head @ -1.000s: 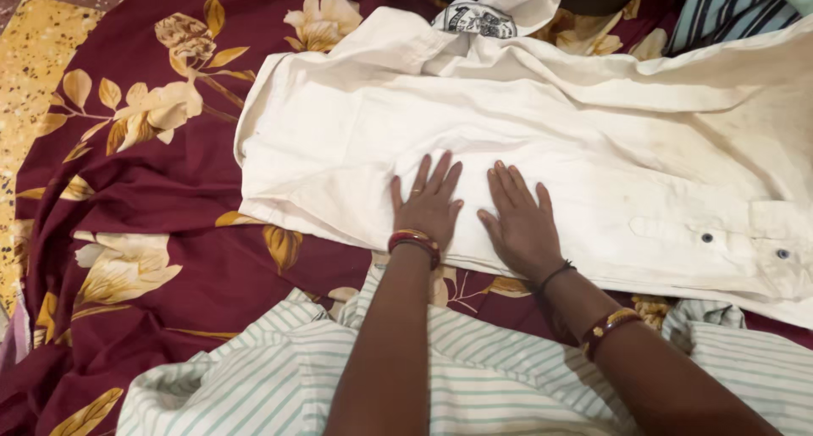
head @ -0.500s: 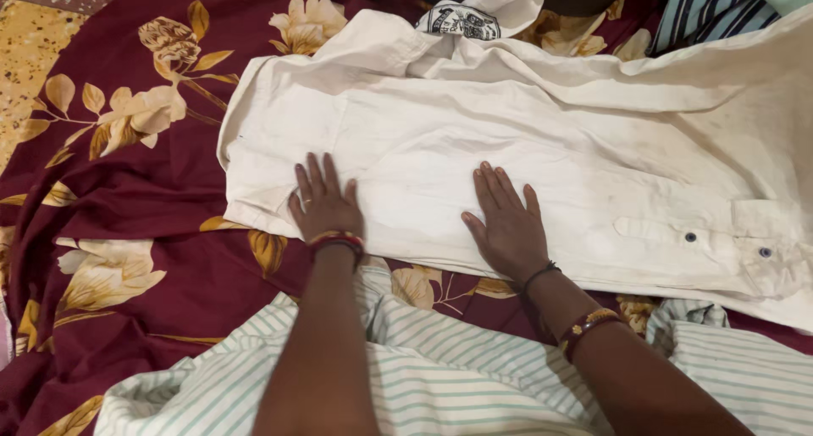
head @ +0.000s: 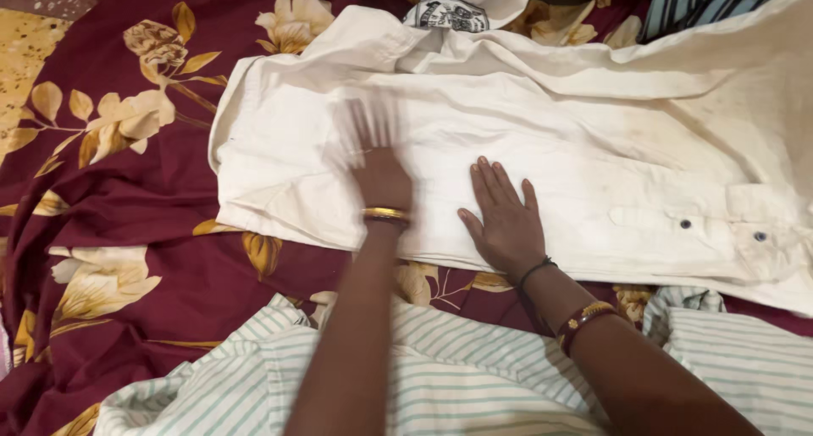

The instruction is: The person folds a white shirt on a floral-patterned floor, smoothing and aligning the fabric, then places it into an open suitcase. The person then picks up a second patterned shirt and begins to fold it.

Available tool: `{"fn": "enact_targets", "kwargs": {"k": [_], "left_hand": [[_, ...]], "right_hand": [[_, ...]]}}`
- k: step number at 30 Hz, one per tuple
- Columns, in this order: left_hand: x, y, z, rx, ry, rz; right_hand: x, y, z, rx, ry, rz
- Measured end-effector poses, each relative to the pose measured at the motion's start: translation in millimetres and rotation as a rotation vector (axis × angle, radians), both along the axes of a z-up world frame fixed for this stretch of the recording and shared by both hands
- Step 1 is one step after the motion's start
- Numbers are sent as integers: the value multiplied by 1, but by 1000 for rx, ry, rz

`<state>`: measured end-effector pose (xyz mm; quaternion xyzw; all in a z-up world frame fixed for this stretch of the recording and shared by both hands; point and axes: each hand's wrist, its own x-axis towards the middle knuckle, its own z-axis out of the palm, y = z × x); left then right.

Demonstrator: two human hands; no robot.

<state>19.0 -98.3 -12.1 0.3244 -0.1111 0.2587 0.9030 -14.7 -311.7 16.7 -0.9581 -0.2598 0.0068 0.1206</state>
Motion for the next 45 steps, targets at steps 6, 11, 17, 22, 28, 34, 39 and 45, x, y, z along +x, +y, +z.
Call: {"fn": "enact_targets", "kwargs": {"k": [6, 11, 17, 22, 28, 34, 39, 45], "left_hand": [[-30, -86, 18, 2152, 709, -45], [-42, -69, 40, 2152, 791, -72], [-45, -70, 35, 2202, 749, 27], [-45, -68, 29, 2207, 744, 47], [-44, -69, 25, 2199, 745, 40], [-43, -68, 29, 2203, 718, 48], [-54, -58, 36, 2160, 988, 114], [-59, -53, 51, 2129, 980, 209]], "right_hand": [[4, -6, -1, 7, 16, 30], [4, -15, -3, 56, 10, 43], [13, -65, -10, -15, 5, -121], [32, -124, -25, -144, 16, -391], [44, -172, -23, -111, 77, -674], [33, -160, -24, -78, 79, -529], [40, -174, -20, -191, 161, -574], [43, -199, -4, -189, 207, -709]]}}
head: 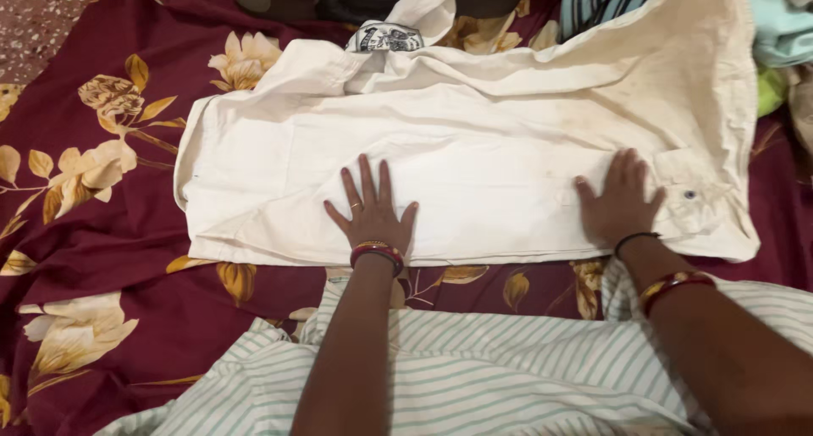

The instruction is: The person folds a white shirt on a floral-patterned floor, smoothing and aligning the fabric, then places it into an open suitcase. The person then picks up a second patterned shirt and begins to fold it.

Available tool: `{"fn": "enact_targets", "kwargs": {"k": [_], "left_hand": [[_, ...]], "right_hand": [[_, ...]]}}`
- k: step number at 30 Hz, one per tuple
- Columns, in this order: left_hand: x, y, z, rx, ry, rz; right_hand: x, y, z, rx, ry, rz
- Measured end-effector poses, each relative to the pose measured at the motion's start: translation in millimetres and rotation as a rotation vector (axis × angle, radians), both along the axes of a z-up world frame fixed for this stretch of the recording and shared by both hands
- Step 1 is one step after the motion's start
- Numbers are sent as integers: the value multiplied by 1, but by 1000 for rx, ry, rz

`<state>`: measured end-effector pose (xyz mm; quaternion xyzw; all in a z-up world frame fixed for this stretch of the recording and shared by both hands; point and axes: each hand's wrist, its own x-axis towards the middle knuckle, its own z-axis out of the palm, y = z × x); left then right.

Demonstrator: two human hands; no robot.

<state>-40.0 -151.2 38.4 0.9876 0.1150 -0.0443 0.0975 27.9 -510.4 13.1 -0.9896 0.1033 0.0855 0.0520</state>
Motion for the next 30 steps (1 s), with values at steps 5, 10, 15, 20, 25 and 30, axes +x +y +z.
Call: {"fn": "enact_targets", "kwargs": {"k": [5, 10, 15, 20, 25, 30], "left_hand": [[-2, -15, 4, -10, 314, -237], [-13, 5, -2, 30, 253, -97], [-9, -20, -7, -43, 341, -203], [-11, -84, -4, -206, 378, -245], [1, -146, 12, -261, 393, -138], [14, -179, 23, -164, 572, -128]], "right_hand": [[1, -1, -18, 35, 213, 146], [26, -69, -45, -2, 273, 142], [74, -165, -51, 146, 320, 289], [80, -275, -30, 74, 291, 320], [65, -319, -27, -260, 208, 1251], [47, -303, -24, 557, 613, 81]]}}
